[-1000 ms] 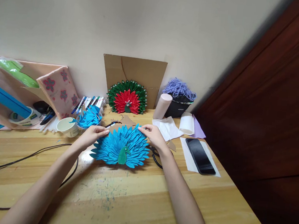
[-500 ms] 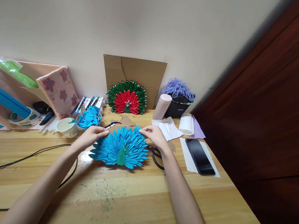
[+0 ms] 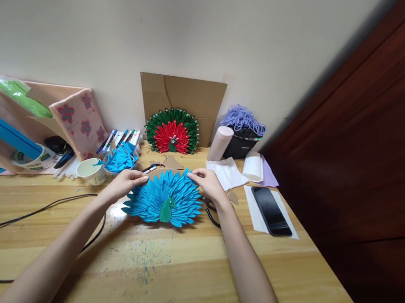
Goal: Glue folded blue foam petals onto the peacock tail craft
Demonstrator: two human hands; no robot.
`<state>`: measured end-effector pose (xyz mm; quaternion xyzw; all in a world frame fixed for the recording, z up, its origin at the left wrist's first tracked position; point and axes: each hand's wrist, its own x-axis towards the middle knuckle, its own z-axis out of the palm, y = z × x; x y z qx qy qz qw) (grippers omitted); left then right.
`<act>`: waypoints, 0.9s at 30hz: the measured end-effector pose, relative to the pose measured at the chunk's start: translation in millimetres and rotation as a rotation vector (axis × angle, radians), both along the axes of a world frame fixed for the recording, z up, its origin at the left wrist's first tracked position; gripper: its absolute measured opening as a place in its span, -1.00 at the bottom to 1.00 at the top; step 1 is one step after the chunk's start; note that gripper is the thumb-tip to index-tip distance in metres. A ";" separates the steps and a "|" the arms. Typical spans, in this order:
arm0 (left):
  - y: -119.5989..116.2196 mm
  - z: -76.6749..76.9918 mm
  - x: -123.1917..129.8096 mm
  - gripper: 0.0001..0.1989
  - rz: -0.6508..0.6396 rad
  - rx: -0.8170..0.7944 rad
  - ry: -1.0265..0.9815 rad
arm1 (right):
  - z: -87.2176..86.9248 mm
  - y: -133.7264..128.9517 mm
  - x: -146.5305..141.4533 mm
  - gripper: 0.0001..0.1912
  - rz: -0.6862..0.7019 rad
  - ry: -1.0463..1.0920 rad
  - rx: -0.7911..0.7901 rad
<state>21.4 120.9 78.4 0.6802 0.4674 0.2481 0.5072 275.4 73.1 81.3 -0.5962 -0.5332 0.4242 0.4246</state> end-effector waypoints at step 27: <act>0.8 -2.0 -2.2 -0.65 -0.082 -0.006 -0.013 | -1.4 -1.5 2.2 -0.71 0.098 -0.011 0.003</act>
